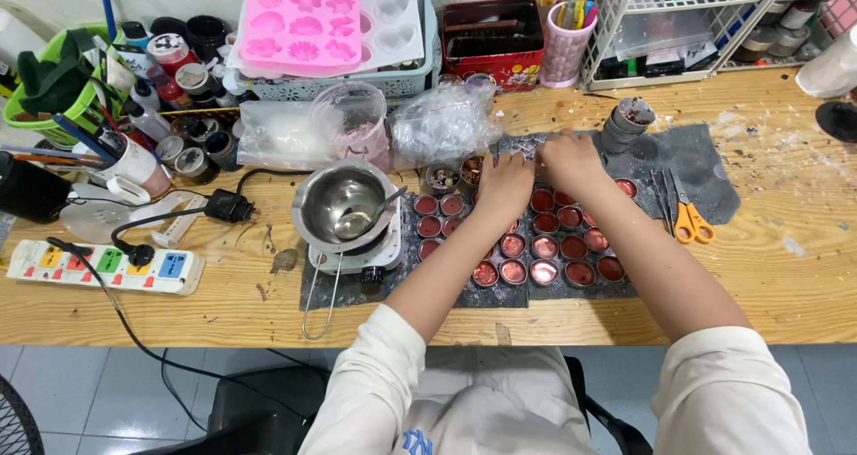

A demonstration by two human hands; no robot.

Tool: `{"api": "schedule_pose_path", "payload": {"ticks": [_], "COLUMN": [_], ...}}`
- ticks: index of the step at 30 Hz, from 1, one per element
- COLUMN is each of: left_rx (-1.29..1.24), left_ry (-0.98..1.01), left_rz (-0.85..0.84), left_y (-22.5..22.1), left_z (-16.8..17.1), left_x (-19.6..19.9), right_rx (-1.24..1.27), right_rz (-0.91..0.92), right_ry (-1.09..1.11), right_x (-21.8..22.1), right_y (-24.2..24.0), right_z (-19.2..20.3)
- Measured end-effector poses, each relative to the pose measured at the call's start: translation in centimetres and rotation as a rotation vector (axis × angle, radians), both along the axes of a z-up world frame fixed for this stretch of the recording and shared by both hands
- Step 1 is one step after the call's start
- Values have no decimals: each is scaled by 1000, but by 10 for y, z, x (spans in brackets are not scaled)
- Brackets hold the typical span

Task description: Placing wicks or components into small containers and pouring melted wax or liquid for cosmetic production.

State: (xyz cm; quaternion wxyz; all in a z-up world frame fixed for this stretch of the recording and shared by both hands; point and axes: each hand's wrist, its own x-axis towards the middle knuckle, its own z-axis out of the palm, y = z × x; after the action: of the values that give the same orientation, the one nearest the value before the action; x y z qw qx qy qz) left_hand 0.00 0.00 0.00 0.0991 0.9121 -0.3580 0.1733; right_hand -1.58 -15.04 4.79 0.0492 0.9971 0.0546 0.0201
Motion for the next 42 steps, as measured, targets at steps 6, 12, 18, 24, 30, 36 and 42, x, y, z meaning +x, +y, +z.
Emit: {"api": "schedule_pose_path", "payload": {"ticks": [6, 12, 18, 24, 30, 36, 42], "left_rx": [76, 179, 224, 251, -123, -800, -899], "left_ry": [17, 163, 275, 265, 373, 695, 756], "left_rz": [5, 27, 66, 60, -68, -479, -547], "left_y": [-12, -13, -24, -20, 46, 111, 117], "left_z": [-13, -6, -4, 13, 97, 118, 95], "left_x": [13, 13, 13, 10, -43, -81, -72], "right_rx": [115, 85, 48, 493, 1023, 1472, 1386], "right_rz": [-9, -2, -75, 44, 74, 288, 207], "right_ry": [47, 133, 173, -13, -129, -154, -221], "right_x": [25, 26, 46, 15, -78, -139, -114], "right_y": [-16, -14, -30, -41, 17, 58, 61], "right_z": [-22, -11, -15, 49, 115, 99, 42]}}
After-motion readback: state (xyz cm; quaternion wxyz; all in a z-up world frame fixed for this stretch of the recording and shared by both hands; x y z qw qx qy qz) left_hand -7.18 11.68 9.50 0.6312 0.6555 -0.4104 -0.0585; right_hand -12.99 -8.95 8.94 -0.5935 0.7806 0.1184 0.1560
